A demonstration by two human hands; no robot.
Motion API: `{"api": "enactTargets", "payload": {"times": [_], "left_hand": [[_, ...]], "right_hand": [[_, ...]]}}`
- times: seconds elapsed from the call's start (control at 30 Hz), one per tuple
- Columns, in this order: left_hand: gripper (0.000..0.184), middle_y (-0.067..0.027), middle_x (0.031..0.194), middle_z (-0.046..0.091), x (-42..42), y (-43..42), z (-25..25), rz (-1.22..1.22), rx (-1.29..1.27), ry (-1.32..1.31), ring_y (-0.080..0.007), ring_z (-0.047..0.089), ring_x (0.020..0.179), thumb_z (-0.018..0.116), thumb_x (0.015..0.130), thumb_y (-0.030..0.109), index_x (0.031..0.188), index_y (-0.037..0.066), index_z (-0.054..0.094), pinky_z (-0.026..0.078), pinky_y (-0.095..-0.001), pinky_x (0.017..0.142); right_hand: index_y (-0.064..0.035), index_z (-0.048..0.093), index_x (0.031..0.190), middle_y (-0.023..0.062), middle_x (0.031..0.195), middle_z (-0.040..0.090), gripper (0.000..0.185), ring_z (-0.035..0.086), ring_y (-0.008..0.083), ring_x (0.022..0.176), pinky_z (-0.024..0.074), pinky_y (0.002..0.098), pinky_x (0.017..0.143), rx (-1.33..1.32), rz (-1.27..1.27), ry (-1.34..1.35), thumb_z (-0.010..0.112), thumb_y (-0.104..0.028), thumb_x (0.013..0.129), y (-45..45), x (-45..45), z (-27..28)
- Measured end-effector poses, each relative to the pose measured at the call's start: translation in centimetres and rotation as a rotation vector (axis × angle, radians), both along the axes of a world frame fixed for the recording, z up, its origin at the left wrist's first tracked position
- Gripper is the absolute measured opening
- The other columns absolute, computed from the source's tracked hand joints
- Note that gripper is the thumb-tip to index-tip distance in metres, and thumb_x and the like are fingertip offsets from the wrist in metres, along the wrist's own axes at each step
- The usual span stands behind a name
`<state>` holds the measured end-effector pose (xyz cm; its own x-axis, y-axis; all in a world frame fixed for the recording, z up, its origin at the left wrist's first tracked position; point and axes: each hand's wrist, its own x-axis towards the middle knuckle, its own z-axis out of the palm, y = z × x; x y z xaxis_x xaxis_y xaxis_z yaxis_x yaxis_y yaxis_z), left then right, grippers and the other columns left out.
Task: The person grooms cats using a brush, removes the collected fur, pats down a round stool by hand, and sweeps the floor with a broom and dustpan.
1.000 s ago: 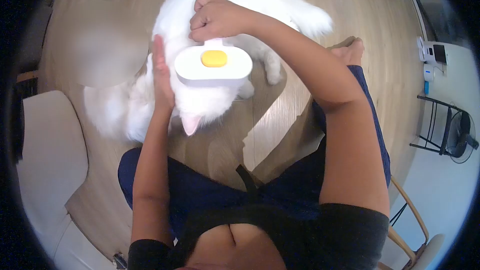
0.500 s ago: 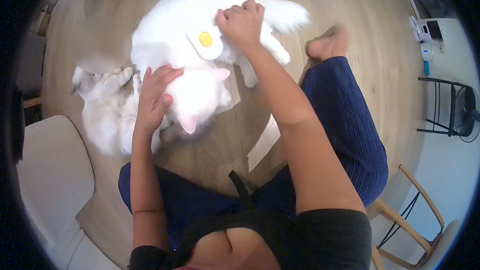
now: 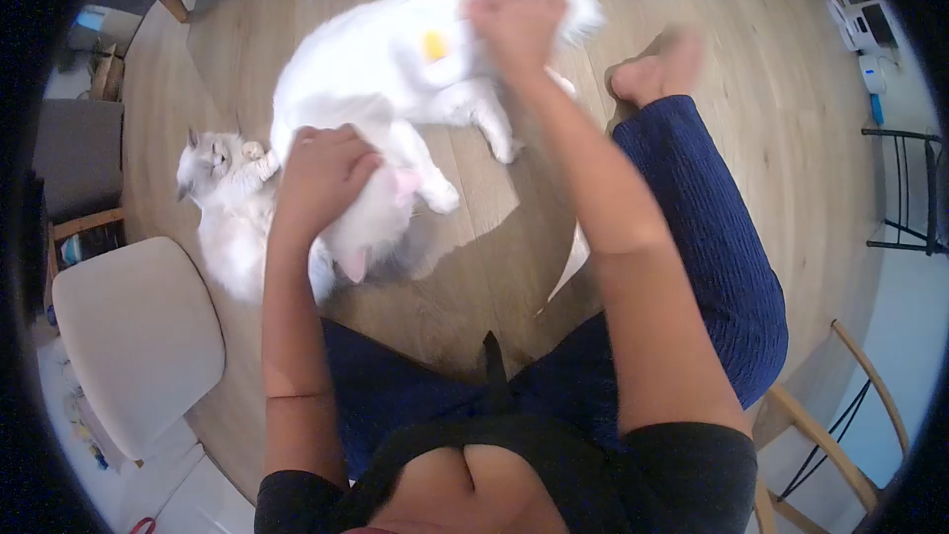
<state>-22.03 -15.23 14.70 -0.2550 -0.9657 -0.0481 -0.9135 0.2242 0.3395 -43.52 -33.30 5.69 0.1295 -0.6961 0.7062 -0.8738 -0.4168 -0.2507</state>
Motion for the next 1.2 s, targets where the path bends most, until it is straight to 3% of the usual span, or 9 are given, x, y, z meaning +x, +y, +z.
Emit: {"api": "enactTargets", "payload": {"times": [0.03,0.2,0.5,0.63,0.7,0.83,0.97,1.03,1.2], "left_hand": [[0.028,-0.008,0.096,0.066,-0.4,-0.8,-0.9,-0.098,0.16,0.117,-0.0302,0.06,0.086,0.05,0.087,0.027,0.083,0.007,0.068,0.043,-0.0399,0.083],[0.036,-0.0127,0.09,0.067,-2.2,0.2,0.0,0.043,0.601,-0.152,-0.0326,0.06,0.083,0.046,0.086,0.034,0.082,0.007,0.069,0.045,-0.0406,0.08],[0.034,-0.0114,0.066,0.064,4.9,5.5,0.6,-0.035,0.476,-0.311,-0.0288,0.06,0.064,0.05,0.079,0.033,0.066,0.007,0.068,0.034,-0.0403,0.107],[0.031,-0.0119,0.066,0.064,6.9,5.8,2.1,0.07,0.552,-0.342,-0.0297,0.06,0.063,0.052,0.078,0.031,0.068,0.007,0.068,0.037,-0.0386,0.103],[0.028,-0.0128,0.071,0.065,7.4,4.5,2.2,0.343,0.553,-0.384,-0.0316,0.062,0.072,0.052,0.077,0.029,0.076,0.007,0.07,0.042,-0.0368,0.093],[0.037,-0.0181,0.119,0.056,5.5,0.3,-2.9,0.714,-0.214,0.077,-0.0346,0.054,0.107,0.045,0.084,0.011,0.119,0.004,0.055,0.041,-0.0411,0.093],[0.042,-0.0214,0.131,0.045,3.8,-1.2,-8.3,0.96,-0.082,-0.03,-0.0373,0.045,0.12,0.044,0.086,0.007,0.127,-0.003,0.044,0.038,-0.0421,0.1],[0.044,-0.0246,0.134,0.042,4.0,-0.8,-10.8,0.827,-0.339,-0.197,-0.0391,0.041,0.123,0.046,0.089,0.011,0.128,-0.008,0.039,0.034,-0.0437,0.104],[0.044,-0.0212,0.132,0.046,4.6,-0.2,-9.6,0.852,-0.169,-0.225,-0.0361,0.043,0.122,0.041,0.092,0.019,0.13,-0.004,0.043,0.034,-0.0422,0.103]], "right_hand": [[-0.0136,0.07,0.064,0.0024,0.063,0.064,0.031,0.054,0.0298,0.081,0.0362,0.0455,0.081,0.036,0.104,0.037,0.06,-0.041,0.076,1.2,3.5,0.9],[-0.0108,0.07,0.062,0.0019,0.065,0.066,0.038,0.052,0.0237,0.084,0.0349,0.0422,0.082,0.133,0.346,-0.032,0.053,-0.04,0.08,4.5,12.5,0.7],[-0.0087,0.073,0.072,0.0042,0.072,0.068,0.043,0.054,0.0265,0.087,0.0357,0.0447,0.081,0.262,-0.224,0.158,0.048,-0.04,0.085,1.1,-2.8,-4.0],[-0.0111,0.074,0.073,0.0045,0.072,0.068,0.042,0.056,0.0261,0.088,0.035,0.0459,0.082,0.223,-0.302,0.188,0.047,-0.041,0.085,0.2,-6.9,-2.0],[-0.0177,0.075,0.077,0.0048,0.076,0.069,0.039,0.058,0.0249,0.089,0.0344,0.0451,0.084,0.341,-0.239,0.123,0.05,-0.047,0.084,-0.3,-5.8,-0.9],[-0.0106,0.07,0.064,0.0086,0.065,0.066,0.045,0.06,0.0287,0.068,0.0377,0.0446,0.074,0.25,0.125,0.13,0.046,-0.043,0.084,1.5,8.0,3.4],[-0.0108,0.072,0.072,0.0094,0.076,0.069,0.041,0.063,0.0258,0.076,0.0346,0.0411,0.081,0.485,0.292,0.09,0.043,-0.038,0.083,2.9,16.6,3.7],[-0.0119,0.073,0.076,0.0075,0.082,0.07,0.041,0.063,0.0245,0.082,0.0335,0.0411,0.082,0.52,0.307,0.14,0.043,-0.039,0.083,2.3,17.4,1.8],[-0.0125,0.073,0.084,0.0094,0.086,0.07,0.046,0.061,0.027,0.087,0.0366,0.0442,0.08,0.568,0.093,0.337,0.041,-0.045,0.087,-1.1,7.3,-1.6]]}}
